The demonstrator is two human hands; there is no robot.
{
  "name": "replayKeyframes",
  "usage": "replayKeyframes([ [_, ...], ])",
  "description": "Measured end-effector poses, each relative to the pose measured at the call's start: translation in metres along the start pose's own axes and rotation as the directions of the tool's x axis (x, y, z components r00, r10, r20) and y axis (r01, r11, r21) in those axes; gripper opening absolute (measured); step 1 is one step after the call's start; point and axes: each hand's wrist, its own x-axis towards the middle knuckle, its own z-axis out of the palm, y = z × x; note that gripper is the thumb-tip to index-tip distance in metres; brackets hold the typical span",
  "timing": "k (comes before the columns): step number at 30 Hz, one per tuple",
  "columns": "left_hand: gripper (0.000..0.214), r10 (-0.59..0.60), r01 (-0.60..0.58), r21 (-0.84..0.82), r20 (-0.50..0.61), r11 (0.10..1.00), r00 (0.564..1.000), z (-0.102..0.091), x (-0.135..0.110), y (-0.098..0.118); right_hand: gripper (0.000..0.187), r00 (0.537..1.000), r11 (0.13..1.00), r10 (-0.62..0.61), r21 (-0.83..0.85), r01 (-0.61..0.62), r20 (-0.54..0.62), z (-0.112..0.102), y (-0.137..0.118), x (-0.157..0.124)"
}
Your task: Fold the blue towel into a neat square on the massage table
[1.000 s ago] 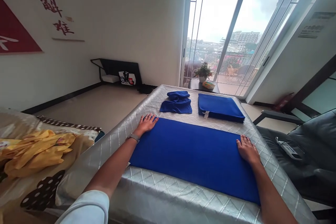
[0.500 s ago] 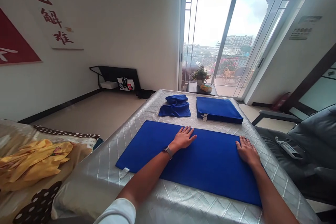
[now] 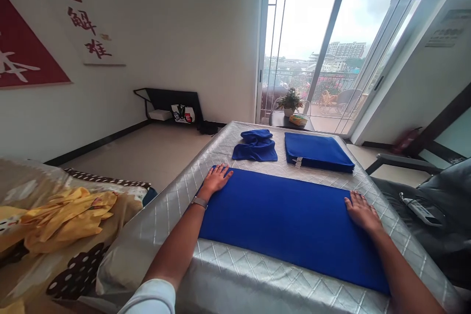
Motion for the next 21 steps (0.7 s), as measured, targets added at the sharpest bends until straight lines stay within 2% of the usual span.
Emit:
replayKeyframes([
  [4, 0.07, 0.005, -0.005, 0.007, -0.01, 1.0, 1.0, -0.001, 0.0, -0.001, 0.069, 0.991, 0.998, 0.051, -0.036, -0.047, 0.122, -0.016, -0.002, 0.008],
  [7, 0.072, 0.008, -0.008, 0.025, -0.037, 1.0, 0.999, 0.0, -0.001, -0.001, 0.064, 0.983, 0.988, 0.111, -0.119, -0.094, 0.145, -0.032, -0.026, 0.005],
  [9, 0.072, 0.008, -0.006, 0.03, -0.047, 1.0, 0.999, 0.0, -0.001, -0.001, 0.061, 0.994, 0.987, 0.074, -0.149, -0.062, 0.076, -0.038, -0.063, -0.006],
  [11, 0.071, 0.006, -0.004, 0.03, -0.042, 1.0, 0.999, 0.001, -0.002, 0.0, 0.061, 0.994, 0.985, -0.101, -0.148, 0.093, -0.044, -0.039, -0.114, -0.024],
  [12, 0.071, 0.005, -0.004, 0.032, -0.038, 0.999, 0.999, 0.0, -0.002, 0.0, 0.061, 0.97, 0.968, -0.229, -0.123, 0.218, -0.082, -0.038, -0.141, -0.034],
  [14, 0.069, 0.009, -0.008, 0.04, -0.034, 0.999, 0.999, -0.001, -0.003, 0.0, 0.063, 0.91, 0.91, -0.414, -0.028, 0.414, -0.025, -0.033, -0.19, -0.051],
  [16, 0.068, 0.014, -0.012, 0.042, -0.033, 0.999, 0.999, -0.003, -0.004, 0.001, 0.068, 0.883, 0.883, -0.468, 0.058, 0.466, 0.041, -0.027, -0.223, -0.062],
  [18, 0.067, 0.009, -0.008, 0.036, -0.027, 0.999, 1.0, -0.005, -0.005, 0.001, 0.07, 0.882, 0.884, -0.466, 0.087, 0.46, 0.075, -0.022, -0.234, -0.064],
  [21, 0.067, 0.003, -0.003, 0.034, -0.015, 0.999, 1.0, -0.007, -0.006, 0.002, 0.069, 0.896, 0.899, -0.437, 0.067, 0.433, 0.079, -0.016, -0.212, -0.055],
])
